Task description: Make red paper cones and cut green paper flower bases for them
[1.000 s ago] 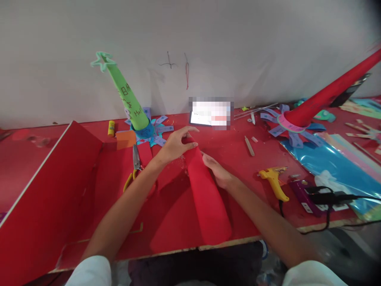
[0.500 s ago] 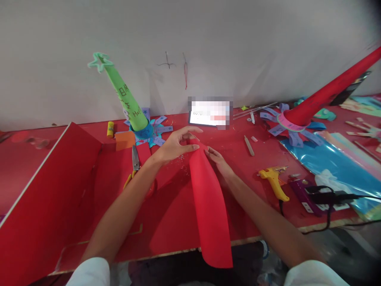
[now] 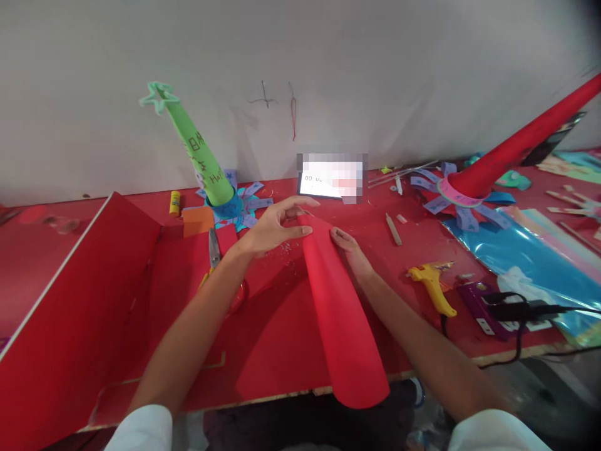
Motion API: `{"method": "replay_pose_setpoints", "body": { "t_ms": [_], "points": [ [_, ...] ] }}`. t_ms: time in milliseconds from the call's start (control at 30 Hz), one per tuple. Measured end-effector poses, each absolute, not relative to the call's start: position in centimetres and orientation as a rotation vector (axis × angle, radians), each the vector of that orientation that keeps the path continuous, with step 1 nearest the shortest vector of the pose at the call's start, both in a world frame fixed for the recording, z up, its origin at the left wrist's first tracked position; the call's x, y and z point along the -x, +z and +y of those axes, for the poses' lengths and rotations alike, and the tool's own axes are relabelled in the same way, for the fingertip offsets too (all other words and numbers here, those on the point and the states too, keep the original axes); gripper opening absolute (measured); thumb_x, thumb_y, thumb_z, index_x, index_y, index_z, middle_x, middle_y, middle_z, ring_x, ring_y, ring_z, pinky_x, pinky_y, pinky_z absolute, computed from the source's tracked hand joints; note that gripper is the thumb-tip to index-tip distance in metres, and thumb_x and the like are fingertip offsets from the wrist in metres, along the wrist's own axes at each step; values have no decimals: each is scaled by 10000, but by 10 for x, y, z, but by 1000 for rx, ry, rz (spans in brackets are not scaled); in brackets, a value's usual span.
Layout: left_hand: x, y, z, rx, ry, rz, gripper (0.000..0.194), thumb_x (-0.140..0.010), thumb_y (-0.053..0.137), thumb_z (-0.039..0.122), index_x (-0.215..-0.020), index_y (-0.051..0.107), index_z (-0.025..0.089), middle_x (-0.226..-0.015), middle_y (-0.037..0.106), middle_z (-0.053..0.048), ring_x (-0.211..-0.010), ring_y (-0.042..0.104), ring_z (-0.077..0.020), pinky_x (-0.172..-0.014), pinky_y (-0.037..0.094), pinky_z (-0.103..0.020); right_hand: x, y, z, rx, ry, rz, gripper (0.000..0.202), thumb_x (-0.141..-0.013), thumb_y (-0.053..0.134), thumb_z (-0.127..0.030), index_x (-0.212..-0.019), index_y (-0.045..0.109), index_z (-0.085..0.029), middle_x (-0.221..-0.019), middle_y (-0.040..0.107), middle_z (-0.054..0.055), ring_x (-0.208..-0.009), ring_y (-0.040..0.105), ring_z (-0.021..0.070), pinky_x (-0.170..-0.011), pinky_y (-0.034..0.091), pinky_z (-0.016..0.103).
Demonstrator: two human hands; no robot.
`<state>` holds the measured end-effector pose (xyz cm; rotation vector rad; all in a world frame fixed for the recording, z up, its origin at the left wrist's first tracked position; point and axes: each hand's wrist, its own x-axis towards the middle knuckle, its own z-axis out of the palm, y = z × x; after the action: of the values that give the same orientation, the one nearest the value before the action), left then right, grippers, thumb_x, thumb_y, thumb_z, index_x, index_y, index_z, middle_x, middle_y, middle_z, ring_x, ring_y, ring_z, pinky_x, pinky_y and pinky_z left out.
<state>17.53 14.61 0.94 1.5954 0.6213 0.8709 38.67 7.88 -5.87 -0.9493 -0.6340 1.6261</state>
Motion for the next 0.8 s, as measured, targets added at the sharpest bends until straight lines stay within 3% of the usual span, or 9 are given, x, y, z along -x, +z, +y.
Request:
{"method": "replay_pose_setpoints", "body": {
  "t_ms": [167,367,500,700,800],
  "points": [
    [-175,11,147,-1647,887,597,485,-817,939,313,-1260,759,228,-1146,759,-78,-1061,698,-175,-874,581,-260,-387,-64,82,964,1656,-649,460,-707,991,-515,-837,640,-248,-875,724,-11,-740,640,173,-700,537,305],
    [-171,11,150,-1737,918,626,421,-854,914,351,-1235,776,235,-1272,772,-103,-1241,695,-235,-1048,558,-347,-390,-64,80,969,1710,-696,377,-765,970,-440,-850,664,-237,-791,684,-24,-656,610,136,-619,513,272],
    [-171,8,149,-1703,914,604,453,-854,923,342,-1270,769,248,-1253,773,-96,-1239,701,-230,-978,577,-310,-386,-67,78,944,1811,-719,388,-720,981,-419,-867,677,-228,-770,672,-26,-620,589,124,-594,508,264],
    [-183,2,141,-1578,863,576,502,-868,907,347,-1317,730,207,-1117,804,-94,-989,750,-177,-847,609,-268,-373,-100,82,707,2053,-1016,516,-694,880,-679,-788,625,-241,-663,582,-25,-649,603,163,-615,526,313],
    [-188,-1,139,-1561,828,583,519,-870,894,336,-1339,719,195,-1044,801,-84,-957,762,-187,-830,617,-281,-365,-113,84,690,2030,-1068,601,-560,898,-733,-781,595,-263,-657,573,-35,-772,669,217,-674,534,374]
  ]
}}
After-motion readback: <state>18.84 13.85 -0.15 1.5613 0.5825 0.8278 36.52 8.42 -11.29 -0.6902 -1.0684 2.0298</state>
